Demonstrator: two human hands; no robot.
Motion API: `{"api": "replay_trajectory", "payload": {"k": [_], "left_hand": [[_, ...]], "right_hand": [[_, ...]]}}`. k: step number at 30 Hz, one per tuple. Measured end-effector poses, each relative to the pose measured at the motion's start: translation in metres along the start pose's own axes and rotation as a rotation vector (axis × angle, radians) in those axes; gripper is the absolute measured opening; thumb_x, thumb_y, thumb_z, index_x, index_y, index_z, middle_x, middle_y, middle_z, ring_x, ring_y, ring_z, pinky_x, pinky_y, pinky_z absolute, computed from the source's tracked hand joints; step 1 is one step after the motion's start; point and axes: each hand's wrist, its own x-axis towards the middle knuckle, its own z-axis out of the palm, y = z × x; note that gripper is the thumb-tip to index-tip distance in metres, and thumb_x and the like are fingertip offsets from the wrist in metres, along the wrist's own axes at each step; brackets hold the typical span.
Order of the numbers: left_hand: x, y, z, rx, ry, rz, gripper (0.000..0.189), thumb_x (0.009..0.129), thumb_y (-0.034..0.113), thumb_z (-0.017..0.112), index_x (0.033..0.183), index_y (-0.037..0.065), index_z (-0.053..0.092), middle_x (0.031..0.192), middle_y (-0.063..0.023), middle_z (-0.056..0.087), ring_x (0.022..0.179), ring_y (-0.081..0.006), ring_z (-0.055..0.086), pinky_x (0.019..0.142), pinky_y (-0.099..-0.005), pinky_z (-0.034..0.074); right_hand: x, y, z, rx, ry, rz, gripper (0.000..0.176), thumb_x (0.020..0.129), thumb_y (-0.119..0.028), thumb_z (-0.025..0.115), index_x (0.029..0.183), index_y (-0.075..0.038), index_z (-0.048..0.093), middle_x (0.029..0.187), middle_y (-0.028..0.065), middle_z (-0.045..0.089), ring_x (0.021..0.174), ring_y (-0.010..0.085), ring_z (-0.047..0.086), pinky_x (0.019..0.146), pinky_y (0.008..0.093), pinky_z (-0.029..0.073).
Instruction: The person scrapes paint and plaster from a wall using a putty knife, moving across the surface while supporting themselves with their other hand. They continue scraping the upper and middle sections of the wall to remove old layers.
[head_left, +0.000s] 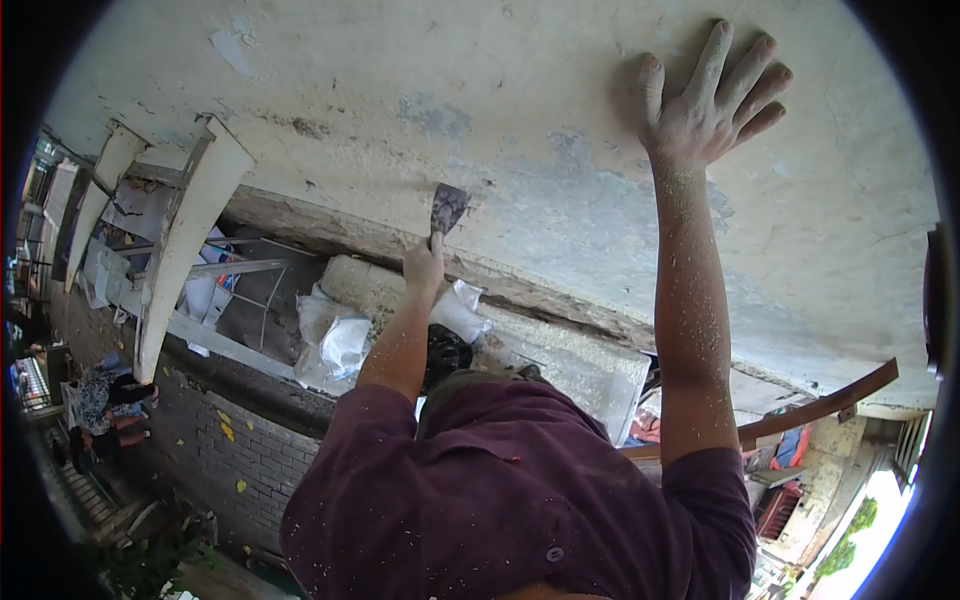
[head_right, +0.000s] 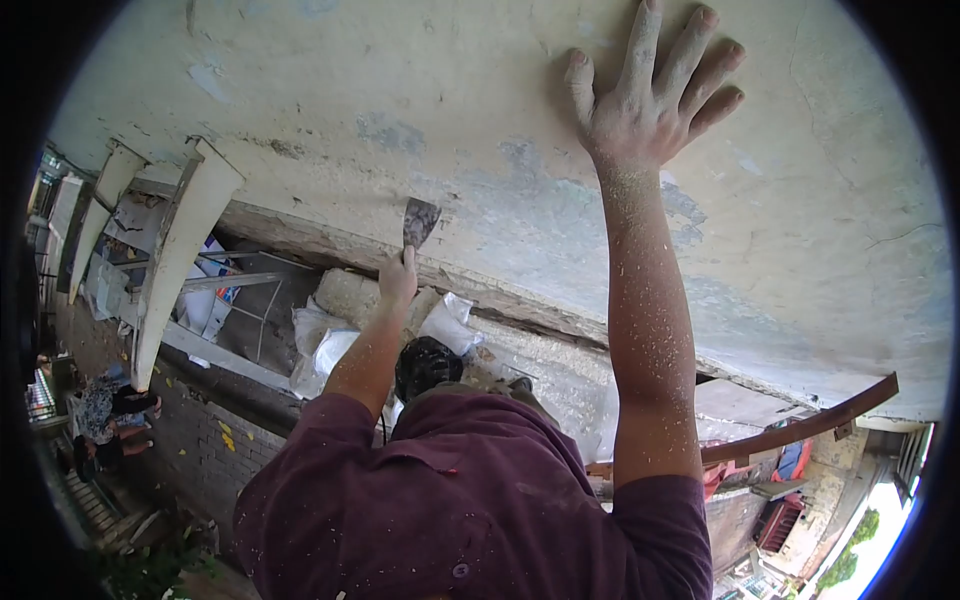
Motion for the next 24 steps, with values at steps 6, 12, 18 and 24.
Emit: {"api": "replay_trajectory", "payload": {"k": [6, 12, 18, 24], "left_hand": [[0.015, 0.036, 0.015, -0.088, 0.005, 0.02, 0.043, 0.093, 0.041, 0.041, 0.094, 0.006, 0.065, 0.089, -0.0209, 0.065, 0.075, -0.0414, 0.062, 0.069, -0.0488, 0.048], [-0.003, -0.002, 0.023, 0.016, 0.081, 0.134, 0.033, 0.089, 0.035, 0.051, 0.087, 0.004, 0.062, 0.075, -0.0215, 0.063, 0.07, -0.0418, 0.061, 0.062, -0.0475, 0.048], [-0.002, 0.056, 0.015, -0.1, 0.029, 0.145, 0.038, 0.089, 0.039, 0.049, 0.077, 0.004, 0.059, 0.07, -0.0214, 0.061, 0.07, -0.0424, 0.06, 0.062, -0.0507, 0.044], [0.001, 0.053, 0.027, -0.079, 0.032, 0.124, 0.039, 0.087, 0.041, 0.052, 0.076, 0.004, 0.059, 0.07, -0.02, 0.062, 0.07, -0.0418, 0.06, 0.062, -0.0493, 0.046]], "right_hand": [[0.001, -0.006, -0.003, 0.062, 0.025, -0.009, 0.078, 0.085, -0.067, 0.033, 0.138, -0.01, 0.04, 0.148, 0.023, 0.018, 0.14, 0.0365, -0.002, 0.107, 0.0504, -0.017], [-0.001, -0.001, 0.0, -0.021, 0.01, -0.035, 0.078, 0.085, -0.066, 0.034, 0.137, -0.009, 0.041, 0.149, 0.0231, 0.017, 0.14, 0.0361, -0.003, 0.107, 0.05, -0.017], [0.004, -0.011, -0.014, -0.203, 0.011, -0.077, 0.068, 0.087, -0.049, 0.04, 0.139, -0.005, 0.037, 0.148, 0.0225, 0.022, 0.139, 0.041, 0.012, 0.11, 0.0533, 0.003], [-0.002, 0.002, 0.001, -0.027, 0.003, -0.016, 0.077, 0.085, -0.065, 0.035, 0.136, -0.009, 0.042, 0.149, 0.0227, 0.016, 0.14, 0.0361, -0.004, 0.107, 0.0499, -0.017]]}}
